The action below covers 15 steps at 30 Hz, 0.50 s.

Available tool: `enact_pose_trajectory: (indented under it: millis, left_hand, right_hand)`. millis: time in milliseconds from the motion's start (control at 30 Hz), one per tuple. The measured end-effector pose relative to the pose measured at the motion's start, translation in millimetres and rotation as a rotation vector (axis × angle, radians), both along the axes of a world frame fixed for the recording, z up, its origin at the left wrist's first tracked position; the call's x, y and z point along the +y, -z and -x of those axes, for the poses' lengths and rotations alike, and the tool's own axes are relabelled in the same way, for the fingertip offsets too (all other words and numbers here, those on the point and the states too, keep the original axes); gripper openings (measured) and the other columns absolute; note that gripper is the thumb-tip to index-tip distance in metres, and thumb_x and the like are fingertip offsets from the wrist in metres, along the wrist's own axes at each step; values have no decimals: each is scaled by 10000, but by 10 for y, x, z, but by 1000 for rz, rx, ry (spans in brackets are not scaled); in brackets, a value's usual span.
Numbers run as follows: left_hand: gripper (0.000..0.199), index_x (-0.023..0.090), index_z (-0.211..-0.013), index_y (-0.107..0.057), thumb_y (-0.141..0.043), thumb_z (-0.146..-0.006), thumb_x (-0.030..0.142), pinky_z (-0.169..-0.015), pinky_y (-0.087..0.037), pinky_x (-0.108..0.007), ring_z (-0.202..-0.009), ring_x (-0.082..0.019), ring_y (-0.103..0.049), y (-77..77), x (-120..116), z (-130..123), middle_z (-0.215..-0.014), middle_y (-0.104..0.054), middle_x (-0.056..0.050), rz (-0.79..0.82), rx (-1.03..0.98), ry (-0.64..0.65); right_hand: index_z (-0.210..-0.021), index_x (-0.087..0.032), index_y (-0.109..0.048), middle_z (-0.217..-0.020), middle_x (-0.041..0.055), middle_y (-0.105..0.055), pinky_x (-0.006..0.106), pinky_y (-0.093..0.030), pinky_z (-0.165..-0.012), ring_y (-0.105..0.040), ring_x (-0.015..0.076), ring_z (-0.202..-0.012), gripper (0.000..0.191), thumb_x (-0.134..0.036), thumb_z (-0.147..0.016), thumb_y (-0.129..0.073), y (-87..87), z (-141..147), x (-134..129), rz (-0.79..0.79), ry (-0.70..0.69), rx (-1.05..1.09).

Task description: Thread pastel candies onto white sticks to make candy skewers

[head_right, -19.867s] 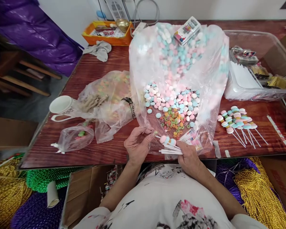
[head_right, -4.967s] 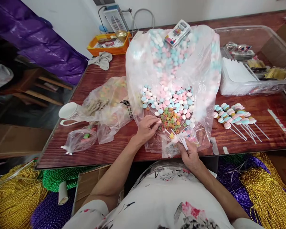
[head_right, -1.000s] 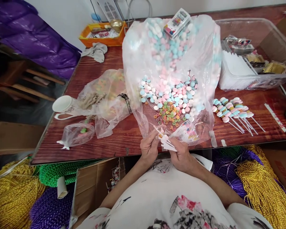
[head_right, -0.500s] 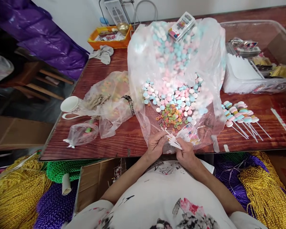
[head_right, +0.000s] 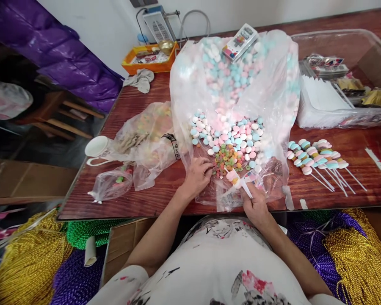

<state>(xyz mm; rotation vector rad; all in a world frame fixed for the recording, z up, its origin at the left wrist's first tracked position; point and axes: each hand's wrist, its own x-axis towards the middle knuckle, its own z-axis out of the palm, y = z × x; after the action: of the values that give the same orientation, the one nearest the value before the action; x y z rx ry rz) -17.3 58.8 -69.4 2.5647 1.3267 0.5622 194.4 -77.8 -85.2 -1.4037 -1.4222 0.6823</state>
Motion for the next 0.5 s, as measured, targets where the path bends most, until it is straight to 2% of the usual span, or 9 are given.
enact_pose_trajectory:
  millis: [100, 200, 267, 367, 433, 500]
  left_hand:
    - [237, 147, -929, -721, -487, -901, 125, -831, -506, -390, -923, -232, -572, 47, -159, -18, -976, -660, -123, -22, -42, 30]
    - [186, 165, -956, -737, -563, -893, 181, -802, -515, -372, -872, -208, -602, 13, -268, 12, -914, -672, -98, 78, -314, -5]
    - [125, 178, -909, -752, -682, -835, 249, -712, -527, -323, -771, -171, -623, -62, -318, 33, -869, -687, -66, 258, -658, -114]
    - [221, 187, -862, -762, -816, -703, 331, -486, -462, -228, -569, -110, -589, -218, -389, 24, -766, -702, -26, 648, -1175, -307]
    - [282, 190, -846, -768, -866, -628, 339, -416, -410, -188, -511, -86, -563, -309, -445, -10, -719, -706, -17, 823, -1393, -355]
    - [306, 192, -829, -773, -894, -587, 335, -409, -404, -169, -505, -73, -563, -363, -504, -50, -724, -715, -21, 874, -1499, -344]
  right_hand:
    - [-867, -215, -604, -612, -40, -434, 267, -345, -523, -384, 133, -533, 155, -243, -974, -495, 9, -20, -11, -7, -15, -40]
    - [-873, -213, -594, -626, -33, -473, 265, -364, -530, -420, 136, -540, 143, -195, -961, -482, -8, -20, -11, -32, -40, -87]
    - [-865, -211, -586, -620, -35, -482, 260, -361, -516, -427, 131, -523, 146, -151, -939, -475, -41, 12, -6, -69, -63, -118]
    - [-936, -202, -602, -655, -23, -544, 253, -385, -522, -468, 127, -525, 187, -86, -889, -464, -131, 99, 10, -127, -117, -143]
    - [-1026, -198, -607, -717, -3, -610, 251, -419, -549, -519, 134, -559, 289, -46, -840, -446, -210, 163, 25, -168, -168, -158]
    - [-1103, -198, -596, -779, 17, -658, 255, -451, -581, -569, 148, -611, 410, -12, -782, -422, -288, 213, 41, -197, -218, -193]
